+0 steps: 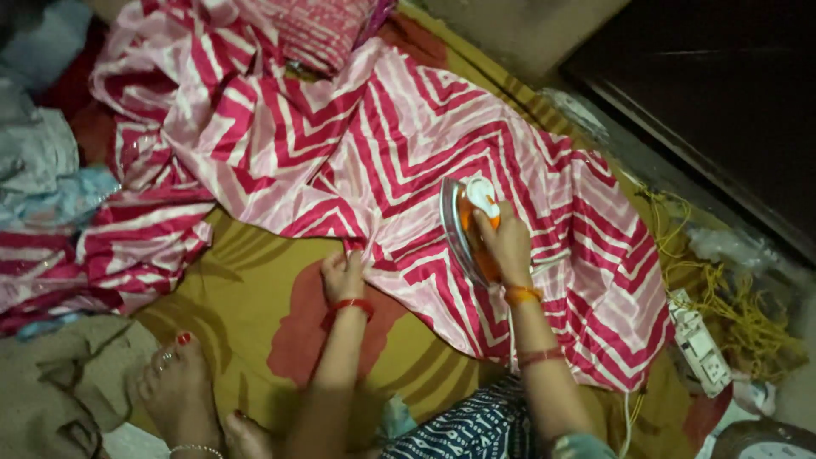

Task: Ironing a pink and white chevron patterned cloth on a bed.

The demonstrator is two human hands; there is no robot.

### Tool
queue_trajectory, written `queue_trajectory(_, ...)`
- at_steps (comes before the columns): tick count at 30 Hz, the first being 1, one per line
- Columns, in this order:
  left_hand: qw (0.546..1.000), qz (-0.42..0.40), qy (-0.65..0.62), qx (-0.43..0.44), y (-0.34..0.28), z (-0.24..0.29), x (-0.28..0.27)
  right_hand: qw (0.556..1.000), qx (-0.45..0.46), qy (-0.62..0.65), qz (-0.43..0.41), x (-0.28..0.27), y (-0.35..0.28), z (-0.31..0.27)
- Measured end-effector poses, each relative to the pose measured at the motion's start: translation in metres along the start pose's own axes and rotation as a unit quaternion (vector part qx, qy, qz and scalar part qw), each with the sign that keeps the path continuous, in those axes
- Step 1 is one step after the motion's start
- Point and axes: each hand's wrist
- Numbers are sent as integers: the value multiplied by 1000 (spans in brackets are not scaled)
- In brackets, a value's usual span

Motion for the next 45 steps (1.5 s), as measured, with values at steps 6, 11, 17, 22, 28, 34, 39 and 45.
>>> queue_trajectory(6, 896, 76, 327, 292, -28, 71, 47, 996, 3, -84, -5, 6, 11, -9)
queue_trajectory(11, 864, 30, 451, 223, -16, 57, 38, 997, 37, -42, 58, 20, 56, -22)
queue_trajectory(17, 880, -47, 443, 169, -2, 67, -8, 995, 39, -7, 94, 29, 69, -10)
queue_trajectory(22, 848, -17, 419, 322, 1, 42, -32, 1000, -5, 15, -18, 4, -4, -39)
queue_trajectory(28, 839, -2, 425, 340, -2, 33, -41, 996, -60, -16, -61, 11, -59, -34)
queue_trajectory(34, 893, 21, 315, 321, 6, 8, -59, 997, -67, -29, -27, 10, -41, -41)
queue_trajectory(39, 998, 20, -36, 45, 26, -27, -78, 997, -18, 44, 62, 25, -18, -39)
queue_trajectory(45, 985, -53, -145, -83, 45, -23, -101, 998, -38, -26, -46, 6, -67, -26)
Point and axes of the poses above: each hand's wrist, its own y-axis towards the middle knuckle, its own x-axis out of the palm, z = x × y, and after that the axes turned 9 degrees about x, right-handed
